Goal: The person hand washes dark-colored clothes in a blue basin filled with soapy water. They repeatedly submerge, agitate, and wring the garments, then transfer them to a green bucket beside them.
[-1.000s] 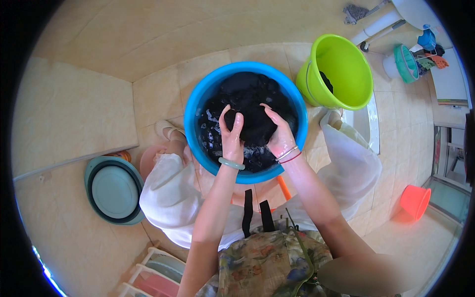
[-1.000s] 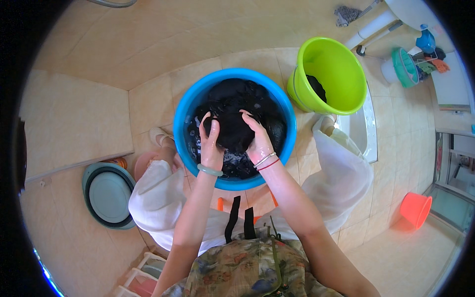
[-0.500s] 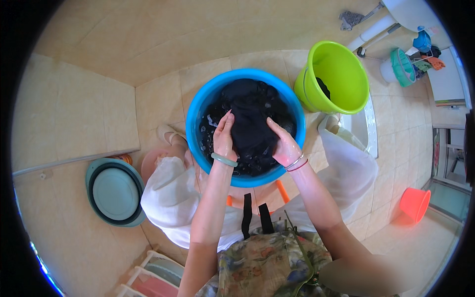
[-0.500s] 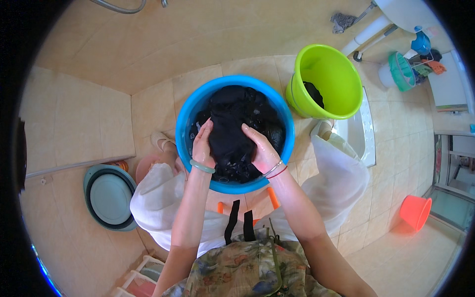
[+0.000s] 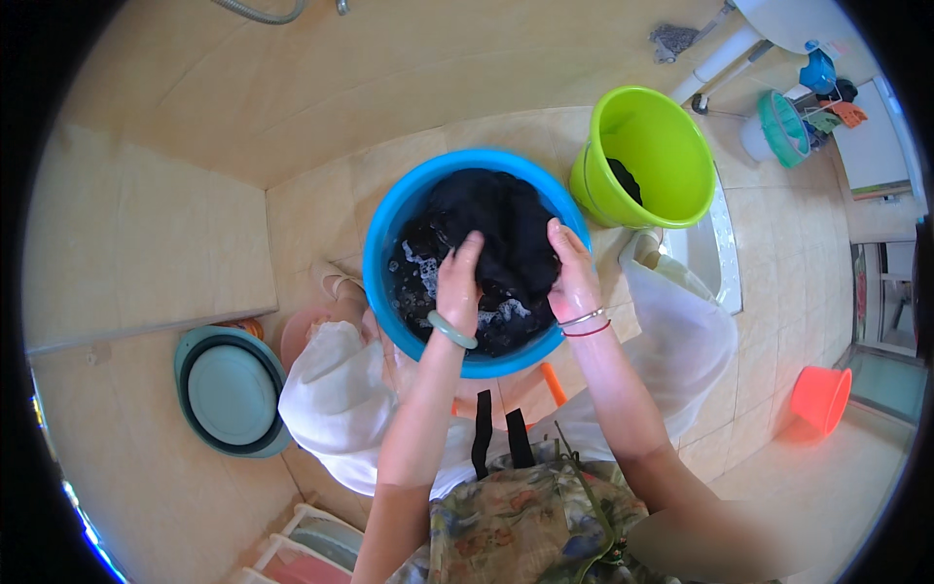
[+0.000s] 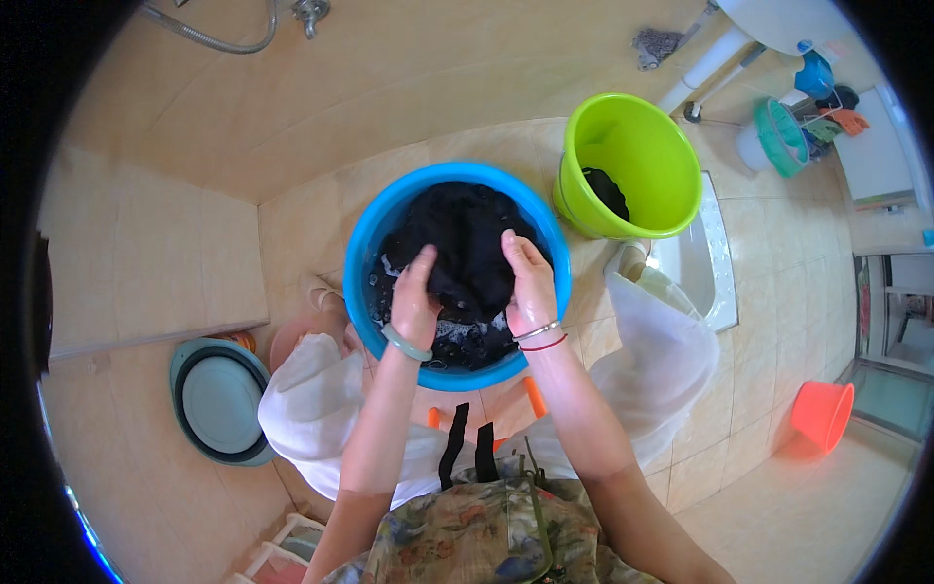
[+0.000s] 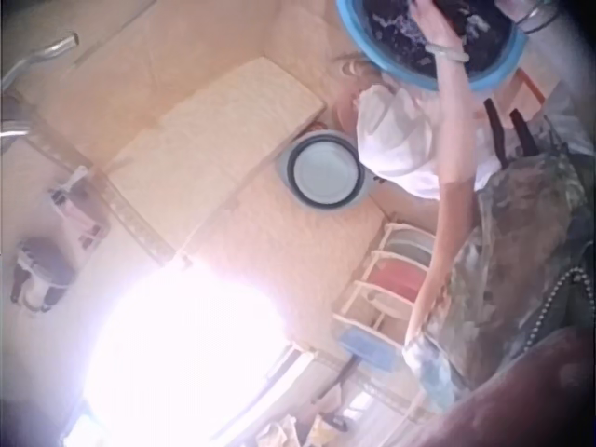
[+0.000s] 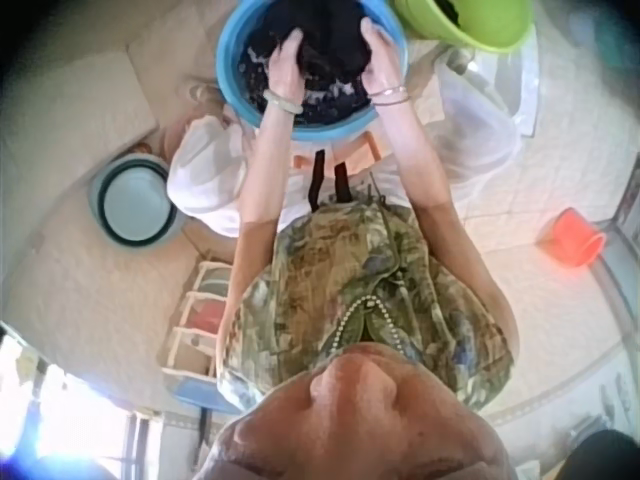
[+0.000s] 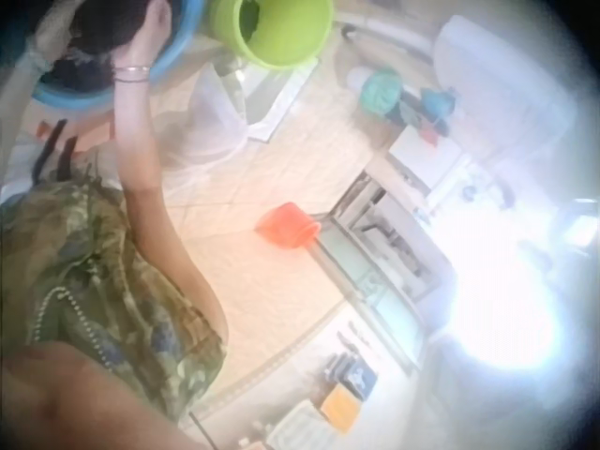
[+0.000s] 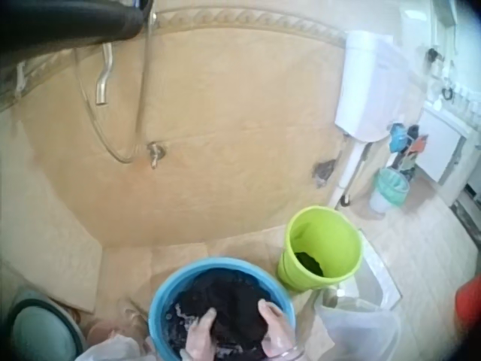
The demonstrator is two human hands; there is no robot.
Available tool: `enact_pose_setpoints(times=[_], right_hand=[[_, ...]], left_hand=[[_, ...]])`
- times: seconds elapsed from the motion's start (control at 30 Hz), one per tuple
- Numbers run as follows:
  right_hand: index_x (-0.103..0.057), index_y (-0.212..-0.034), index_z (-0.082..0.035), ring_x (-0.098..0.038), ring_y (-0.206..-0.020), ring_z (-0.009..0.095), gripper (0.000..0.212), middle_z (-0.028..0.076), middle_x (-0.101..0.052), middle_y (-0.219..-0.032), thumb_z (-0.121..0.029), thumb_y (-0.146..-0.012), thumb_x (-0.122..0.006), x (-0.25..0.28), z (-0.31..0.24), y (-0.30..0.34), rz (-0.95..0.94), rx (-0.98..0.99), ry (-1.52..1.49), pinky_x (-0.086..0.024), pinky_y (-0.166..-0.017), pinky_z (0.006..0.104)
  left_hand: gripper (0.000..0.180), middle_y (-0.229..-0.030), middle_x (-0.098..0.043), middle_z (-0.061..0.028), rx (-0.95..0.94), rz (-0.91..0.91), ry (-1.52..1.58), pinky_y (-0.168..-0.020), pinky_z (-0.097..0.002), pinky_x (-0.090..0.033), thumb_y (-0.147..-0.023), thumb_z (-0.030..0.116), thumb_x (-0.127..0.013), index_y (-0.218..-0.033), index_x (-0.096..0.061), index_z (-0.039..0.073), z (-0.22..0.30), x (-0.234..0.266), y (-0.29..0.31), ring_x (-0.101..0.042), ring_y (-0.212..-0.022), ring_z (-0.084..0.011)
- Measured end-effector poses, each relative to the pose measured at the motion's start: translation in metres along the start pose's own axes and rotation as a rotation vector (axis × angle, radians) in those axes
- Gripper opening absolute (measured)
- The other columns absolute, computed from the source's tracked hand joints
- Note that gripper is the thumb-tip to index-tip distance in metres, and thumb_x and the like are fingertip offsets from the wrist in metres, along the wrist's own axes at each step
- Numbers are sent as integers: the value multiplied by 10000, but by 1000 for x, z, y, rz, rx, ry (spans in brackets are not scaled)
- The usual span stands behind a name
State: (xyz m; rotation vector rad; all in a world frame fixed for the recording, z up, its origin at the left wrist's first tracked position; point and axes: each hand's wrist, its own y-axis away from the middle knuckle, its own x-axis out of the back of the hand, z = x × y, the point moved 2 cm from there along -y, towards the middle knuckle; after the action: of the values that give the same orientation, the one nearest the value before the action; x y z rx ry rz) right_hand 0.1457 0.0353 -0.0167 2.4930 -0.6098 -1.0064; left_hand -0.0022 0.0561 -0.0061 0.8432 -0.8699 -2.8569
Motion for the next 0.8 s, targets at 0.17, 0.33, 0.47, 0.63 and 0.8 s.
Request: enact_pose_setpoints(times=[0.17,0.33,0.47,0.63,0.8], right_hand=[[-581,-1214,-53,-576,-1142,215,452,82,-610,-1232,-411,-938,-569,9,-29,-9,-166,-171,-365,-437,-1006,373],[-584,-1228,-70,-570,-1157,233,365,79,-617,-1235,-308,-956,-535,11,-46,-15,-231,-73,-495,-401,-1041,411],[-612,-1171,-33,-581,-1137,247,307,85,-643,-1190,-182,-913,-536,37,-57,-35,-232,41,-579,-412,-1027,414],[-605,-1154,-20,-589,-1111,266,314,100,-645,-1171,-186,-895,-541,61,-96,-63,-137,154,-650,-433,-1009,425],[-585,-1186,10,-536,-1177,338,347,164,-604,-1230,-200,-930,-481,113,-127,-119,-17,205,-662,-373,-1075,483]], left_hand=[[410,-1318,-570,-54,203,-173,460,-1066,-405,-358,-926,249,-511,-1301,-531,83,8,-9,-14,-506,-1231,-248],[440,-1356,-540,-48,207,-211,513,-1093,-424,-325,-916,276,-479,-1321,-520,110,-2,-48,-31,-469,-1271,-245],[503,-1429,-468,-34,276,-414,575,-1127,-429,-268,-950,395,-463,-1379,-477,133,-11,-97,-42,-421,-1312,-251],[541,-1433,-463,-33,443,-525,382,-1119,-419,-277,-951,473,-459,-1391,-466,156,-36,-154,-87,-412,-1310,-252],[496,-1385,-495,-44,482,-197,183,-1094,-467,-307,-932,434,-542,-1343,-492,161,-82,-220,-141,-412,-1287,-255]])
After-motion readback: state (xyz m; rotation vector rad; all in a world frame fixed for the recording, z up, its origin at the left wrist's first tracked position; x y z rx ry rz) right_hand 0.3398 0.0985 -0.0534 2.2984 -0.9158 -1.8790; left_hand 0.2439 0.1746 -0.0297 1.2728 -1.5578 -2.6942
